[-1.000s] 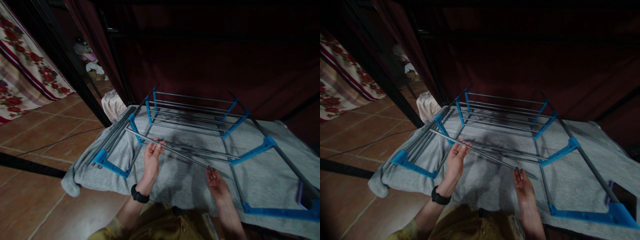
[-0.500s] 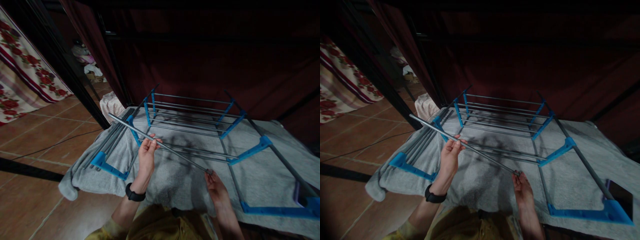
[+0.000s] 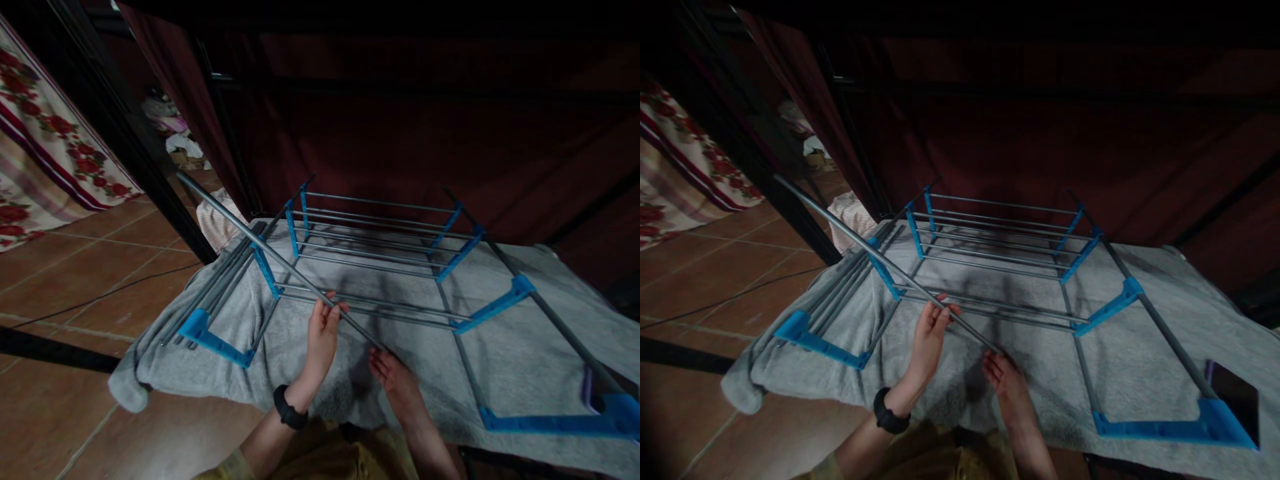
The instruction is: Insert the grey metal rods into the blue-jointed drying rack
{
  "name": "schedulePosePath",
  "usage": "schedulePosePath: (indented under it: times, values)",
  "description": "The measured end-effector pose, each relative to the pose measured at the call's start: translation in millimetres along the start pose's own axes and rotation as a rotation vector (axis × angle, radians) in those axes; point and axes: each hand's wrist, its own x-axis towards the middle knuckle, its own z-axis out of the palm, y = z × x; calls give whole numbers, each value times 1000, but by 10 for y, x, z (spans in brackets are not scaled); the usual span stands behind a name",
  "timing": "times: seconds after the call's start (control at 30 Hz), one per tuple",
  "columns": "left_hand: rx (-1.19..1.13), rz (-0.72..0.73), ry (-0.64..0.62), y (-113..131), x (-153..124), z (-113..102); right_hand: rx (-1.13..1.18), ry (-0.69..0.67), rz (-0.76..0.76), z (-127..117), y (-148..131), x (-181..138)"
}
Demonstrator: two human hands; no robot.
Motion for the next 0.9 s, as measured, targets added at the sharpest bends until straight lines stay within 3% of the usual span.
schedulePosePath:
  times: [0.17, 0.3, 0.53, 0.7, 0.9]
  values:
    - [166, 19, -65, -135, -230, 72, -87, -97, 46, 202, 123, -128]
    - [222, 46, -110, -90, -258, 16, -213, -72, 13, 225, 96, -158]
    - [348, 141, -143, -42, -71, -260, -252, 8, -127, 201, -365, -110]
    - [611, 245, -192, -147, 31, -543, -232, 52, -255, 296, -727, -108]
    - [1055, 351, -361, -145, 72, -752, -158, 34, -374, 412, -997, -69]
